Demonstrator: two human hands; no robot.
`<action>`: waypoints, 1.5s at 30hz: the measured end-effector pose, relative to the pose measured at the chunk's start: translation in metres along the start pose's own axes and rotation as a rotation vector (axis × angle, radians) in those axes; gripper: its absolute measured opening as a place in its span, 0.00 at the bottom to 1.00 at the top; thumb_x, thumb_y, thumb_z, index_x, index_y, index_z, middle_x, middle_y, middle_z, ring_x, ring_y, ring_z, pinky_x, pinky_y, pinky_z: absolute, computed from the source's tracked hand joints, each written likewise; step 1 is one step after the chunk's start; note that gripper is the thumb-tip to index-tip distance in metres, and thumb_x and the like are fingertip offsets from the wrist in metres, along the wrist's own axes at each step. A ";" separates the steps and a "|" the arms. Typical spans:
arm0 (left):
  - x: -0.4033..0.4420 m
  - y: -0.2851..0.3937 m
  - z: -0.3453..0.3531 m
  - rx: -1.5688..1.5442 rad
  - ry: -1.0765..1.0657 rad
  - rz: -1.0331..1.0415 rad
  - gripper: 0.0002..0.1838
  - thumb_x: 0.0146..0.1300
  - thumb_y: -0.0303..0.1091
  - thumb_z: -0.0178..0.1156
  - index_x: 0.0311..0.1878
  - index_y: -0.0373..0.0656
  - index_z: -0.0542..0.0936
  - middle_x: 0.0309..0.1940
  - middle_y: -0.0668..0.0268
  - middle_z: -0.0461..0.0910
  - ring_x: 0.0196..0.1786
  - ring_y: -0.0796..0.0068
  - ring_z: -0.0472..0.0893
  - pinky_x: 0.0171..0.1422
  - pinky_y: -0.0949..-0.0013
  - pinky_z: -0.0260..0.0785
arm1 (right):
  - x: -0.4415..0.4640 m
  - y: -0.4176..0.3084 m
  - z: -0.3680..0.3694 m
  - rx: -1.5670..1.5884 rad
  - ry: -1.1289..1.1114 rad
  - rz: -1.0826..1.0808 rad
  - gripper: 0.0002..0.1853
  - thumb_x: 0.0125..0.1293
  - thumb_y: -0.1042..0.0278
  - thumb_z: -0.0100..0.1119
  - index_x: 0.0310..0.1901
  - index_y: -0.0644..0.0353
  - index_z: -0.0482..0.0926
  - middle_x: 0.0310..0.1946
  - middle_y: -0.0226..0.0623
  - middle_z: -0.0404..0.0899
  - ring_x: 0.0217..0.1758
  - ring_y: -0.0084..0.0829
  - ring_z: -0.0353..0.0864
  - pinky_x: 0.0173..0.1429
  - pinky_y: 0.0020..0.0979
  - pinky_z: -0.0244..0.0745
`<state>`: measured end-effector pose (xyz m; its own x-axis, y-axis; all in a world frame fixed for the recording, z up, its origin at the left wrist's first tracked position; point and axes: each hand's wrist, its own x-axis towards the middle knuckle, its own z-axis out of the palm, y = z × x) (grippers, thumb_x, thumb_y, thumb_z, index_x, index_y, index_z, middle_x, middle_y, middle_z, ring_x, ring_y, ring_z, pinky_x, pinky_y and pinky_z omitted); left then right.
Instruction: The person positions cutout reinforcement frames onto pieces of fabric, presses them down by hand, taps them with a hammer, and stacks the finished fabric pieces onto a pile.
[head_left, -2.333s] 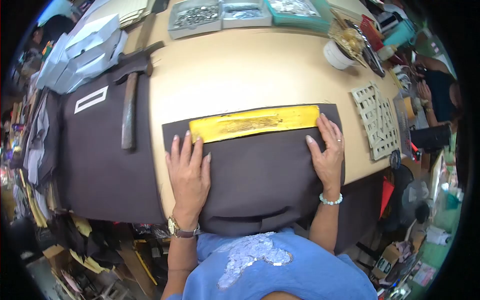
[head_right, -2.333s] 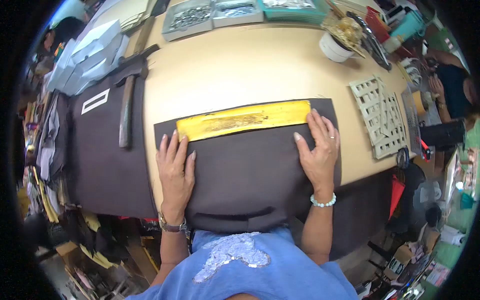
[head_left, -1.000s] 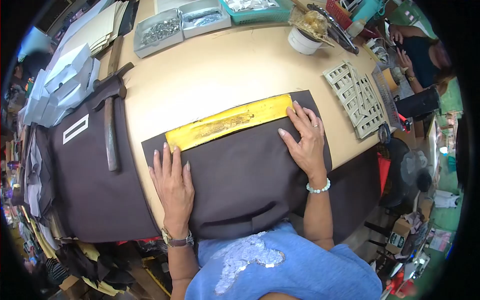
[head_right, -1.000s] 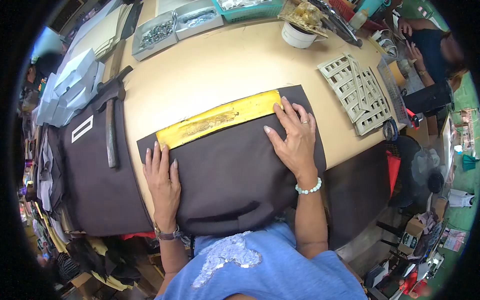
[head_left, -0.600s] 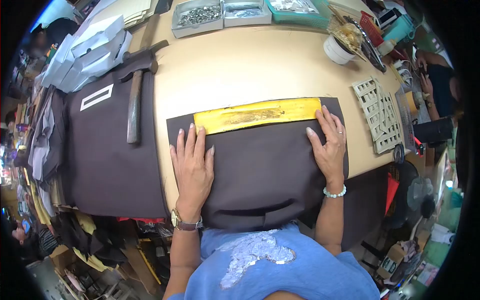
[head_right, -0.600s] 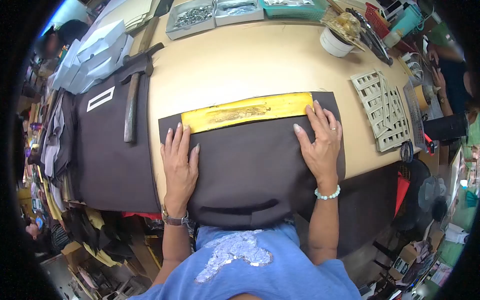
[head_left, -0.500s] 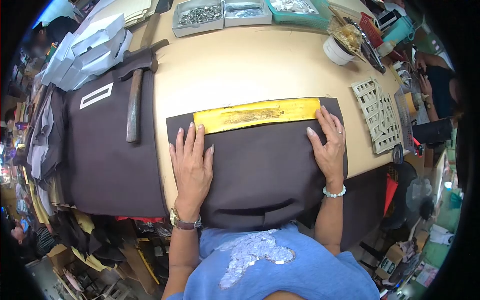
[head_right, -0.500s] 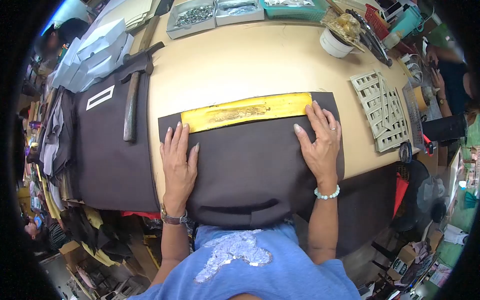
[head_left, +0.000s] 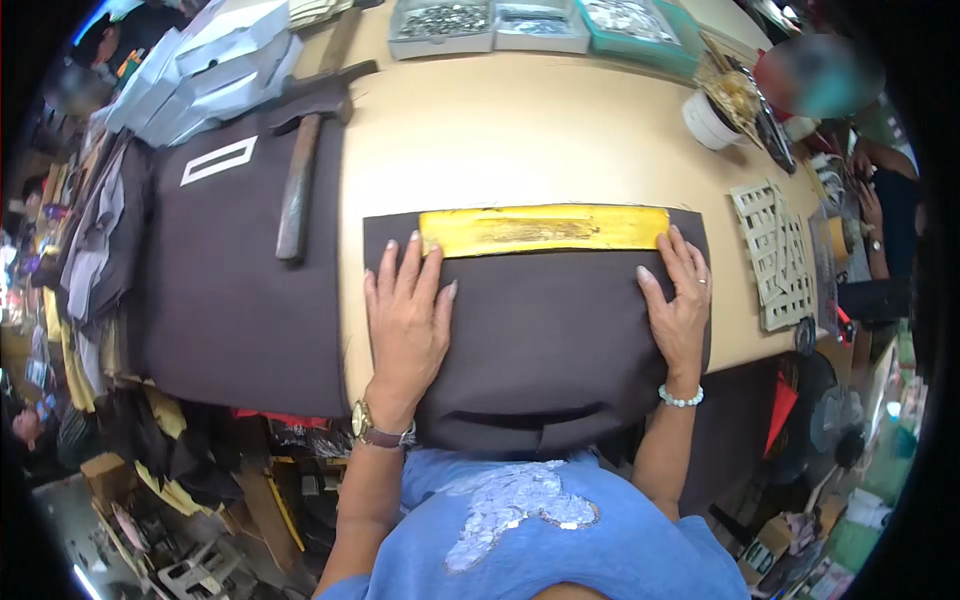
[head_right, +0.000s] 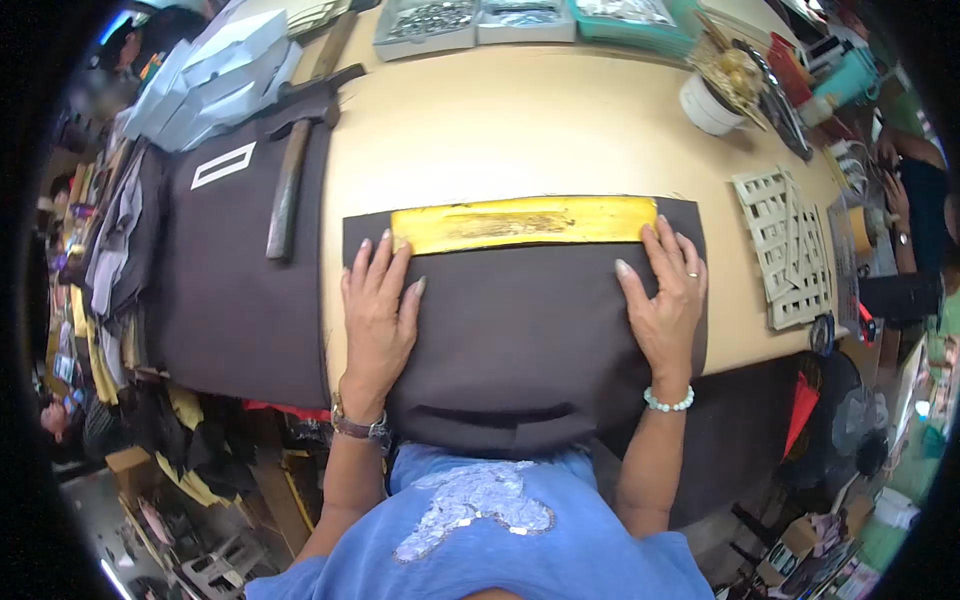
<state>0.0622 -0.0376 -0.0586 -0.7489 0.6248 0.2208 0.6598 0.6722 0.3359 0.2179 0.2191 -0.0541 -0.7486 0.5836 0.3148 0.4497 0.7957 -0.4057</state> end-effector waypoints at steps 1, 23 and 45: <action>0.000 0.001 0.000 0.004 0.000 -0.008 0.24 0.64 0.34 0.56 0.64 0.43 0.70 0.67 0.56 0.65 0.71 0.51 0.59 0.71 0.44 0.48 | 0.000 -0.001 0.000 0.011 -0.007 -0.001 0.25 0.59 0.59 0.62 0.57 0.61 0.76 0.63 0.39 0.71 0.65 0.43 0.64 0.70 0.40 0.53; 0.038 0.019 -0.015 0.345 -0.129 0.331 0.22 0.61 0.28 0.53 0.61 0.47 0.72 0.40 0.54 0.72 0.54 0.55 0.71 0.66 0.44 0.58 | 0.028 0.006 -0.027 -0.065 -0.026 -0.152 0.15 0.61 0.61 0.57 0.44 0.62 0.79 0.46 0.42 0.79 0.54 0.41 0.73 0.62 0.42 0.61; 0.049 0.021 -0.021 0.254 -0.120 0.374 0.19 0.57 0.25 0.54 0.54 0.42 0.77 0.31 0.57 0.68 0.41 0.57 0.70 0.47 0.58 0.62 | 0.018 0.146 -0.107 -0.369 0.503 0.554 0.16 0.61 0.69 0.55 0.50 0.63 0.77 0.37 0.49 0.82 0.38 0.52 0.81 0.46 0.45 0.74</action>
<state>0.0382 -0.0014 -0.0214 -0.4539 0.8743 0.1720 0.8887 0.4583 0.0155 0.3217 0.3630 -0.0160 -0.1042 0.8391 0.5339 0.8851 0.3231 -0.3350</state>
